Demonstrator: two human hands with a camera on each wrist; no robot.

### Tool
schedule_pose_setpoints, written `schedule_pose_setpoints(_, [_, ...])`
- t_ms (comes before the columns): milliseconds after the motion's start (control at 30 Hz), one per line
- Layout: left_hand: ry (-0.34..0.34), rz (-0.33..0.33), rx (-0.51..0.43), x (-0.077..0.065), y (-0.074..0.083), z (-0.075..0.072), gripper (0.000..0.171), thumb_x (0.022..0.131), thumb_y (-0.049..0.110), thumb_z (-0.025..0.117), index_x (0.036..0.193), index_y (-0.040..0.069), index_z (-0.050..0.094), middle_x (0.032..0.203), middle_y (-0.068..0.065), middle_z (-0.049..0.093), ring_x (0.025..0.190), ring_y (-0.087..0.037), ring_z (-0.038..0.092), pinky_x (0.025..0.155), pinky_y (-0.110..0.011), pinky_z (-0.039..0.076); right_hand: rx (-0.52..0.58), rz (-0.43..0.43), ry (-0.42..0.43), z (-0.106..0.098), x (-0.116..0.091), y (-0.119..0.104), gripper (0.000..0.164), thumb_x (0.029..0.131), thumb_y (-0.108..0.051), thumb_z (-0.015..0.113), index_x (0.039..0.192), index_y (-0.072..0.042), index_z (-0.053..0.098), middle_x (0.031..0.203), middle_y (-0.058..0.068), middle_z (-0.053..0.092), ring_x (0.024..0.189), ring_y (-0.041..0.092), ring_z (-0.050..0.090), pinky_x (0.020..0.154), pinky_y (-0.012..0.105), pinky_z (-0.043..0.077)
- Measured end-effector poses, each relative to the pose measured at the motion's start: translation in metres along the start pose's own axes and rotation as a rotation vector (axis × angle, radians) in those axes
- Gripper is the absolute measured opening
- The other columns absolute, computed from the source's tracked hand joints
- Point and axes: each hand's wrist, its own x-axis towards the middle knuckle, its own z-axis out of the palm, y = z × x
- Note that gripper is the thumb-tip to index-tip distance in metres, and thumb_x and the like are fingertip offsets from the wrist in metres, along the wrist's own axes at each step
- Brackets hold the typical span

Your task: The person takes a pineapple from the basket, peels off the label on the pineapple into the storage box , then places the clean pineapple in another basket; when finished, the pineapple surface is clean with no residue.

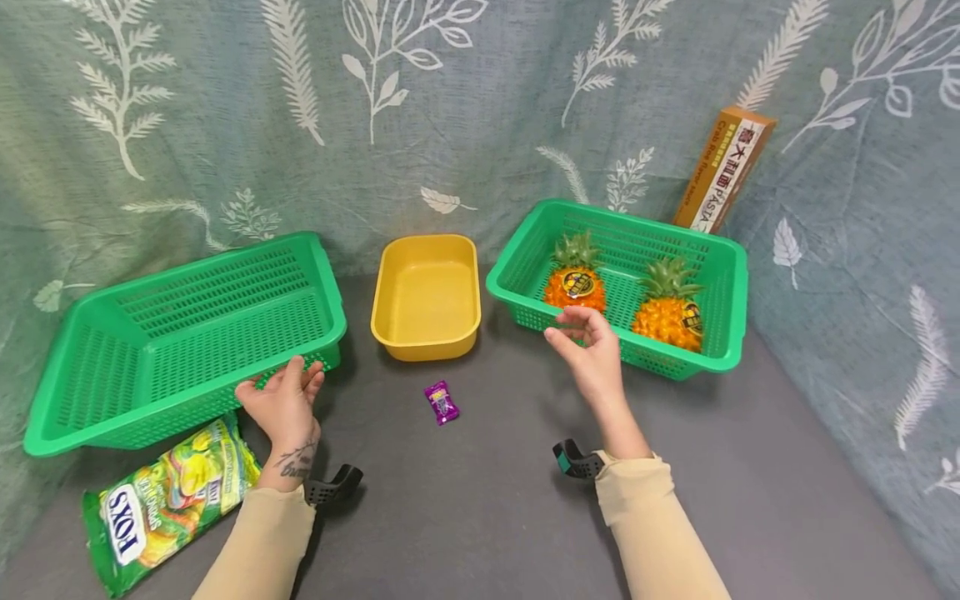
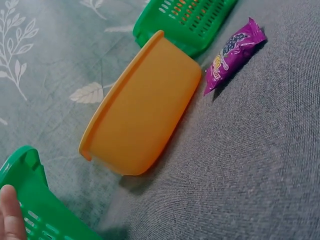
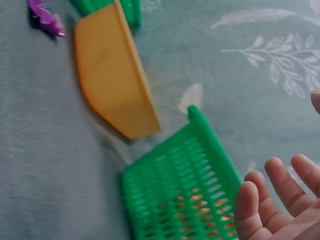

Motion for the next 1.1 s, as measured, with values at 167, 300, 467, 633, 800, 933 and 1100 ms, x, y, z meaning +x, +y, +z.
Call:
schedule_pose_setpoints(167, [0.067,0.009,-0.055,0.001,0.003,0.001,0.049,0.086,0.002,0.06,0.112,0.009,0.02,0.071,-0.007,0.054,0.056,-0.014,0.062,0.057,-0.022,0.053,0.022,-0.085,0.085,-0.009,0.01,-0.011,0.033,0.081,0.005,0.064,0.109,-0.011,0.055,0.097,-0.004,0.061,0.082,0.008,0.057,0.066,0.018,0.049])
schedule_pose_setpoints(300, [0.073,0.013,-0.076,0.0,0.006,0.0,0.047,0.086,0.002,0.06,0.109,0.01,0.021,0.073,-0.009,0.053,0.054,-0.014,0.062,0.055,-0.022,0.053,0.011,-0.144,0.198,-0.023,0.023,-0.018,0.037,0.079,0.006,0.066,0.107,-0.017,0.056,0.096,-0.007,0.06,0.083,0.009,0.057,0.072,0.019,0.047])
schedule_pose_setpoints(467, [0.075,0.017,-0.09,0.0,0.008,-0.001,0.045,0.087,0.003,0.059,0.109,0.01,0.02,0.077,-0.012,0.052,0.053,-0.013,0.061,0.054,-0.022,0.053,-0.101,-0.121,0.362,-0.046,0.039,-0.023,0.038,0.077,-0.003,0.071,0.11,-0.015,0.056,0.097,-0.01,0.057,0.086,0.006,0.054,0.079,0.022,0.044])
schedule_pose_setpoints(633, [0.067,0.01,-0.081,-0.001,0.006,-0.001,0.046,0.087,0.004,0.059,0.111,0.011,0.02,0.079,-0.011,0.052,0.054,-0.013,0.062,0.054,-0.022,0.052,-0.268,0.02,0.452,-0.065,0.048,-0.024,0.05,0.079,-0.018,0.072,0.125,-0.011,0.051,0.118,0.003,0.053,0.104,0.016,0.049,0.083,0.026,0.04])
schedule_pose_setpoints(800, [0.05,0.004,-0.074,-0.003,0.005,0.0,0.046,0.087,0.005,0.059,0.112,0.011,0.02,0.081,-0.011,0.052,0.055,-0.013,0.062,0.054,-0.022,0.052,-0.403,0.176,0.434,-0.08,0.054,-0.025,0.063,0.082,-0.031,0.068,0.136,-0.013,0.041,0.139,0.008,0.04,0.121,0.027,0.038,0.093,0.037,0.036])
schedule_pose_setpoints(933, [0.046,0.004,-0.074,-0.003,0.004,0.001,0.046,0.087,0.005,0.059,0.111,0.011,0.021,0.08,-0.011,0.052,0.054,-0.013,0.062,0.053,-0.022,0.052,-0.507,0.275,0.364,-0.09,0.061,-0.026,0.075,0.082,-0.037,0.066,0.143,-0.012,0.031,0.146,0.012,0.03,0.129,0.031,0.032,0.101,0.046,0.033])
schedule_pose_setpoints(1100, [0.032,0.003,-0.071,-0.004,0.003,0.004,0.045,0.088,0.006,0.059,0.111,0.01,0.021,0.08,-0.01,0.051,0.054,-0.012,0.062,0.052,-0.021,0.052,-0.646,0.411,0.272,-0.099,0.07,-0.026,0.083,0.083,-0.042,0.063,0.147,-0.012,0.021,0.149,0.019,0.019,0.132,0.043,0.022,0.1,0.057,0.029])
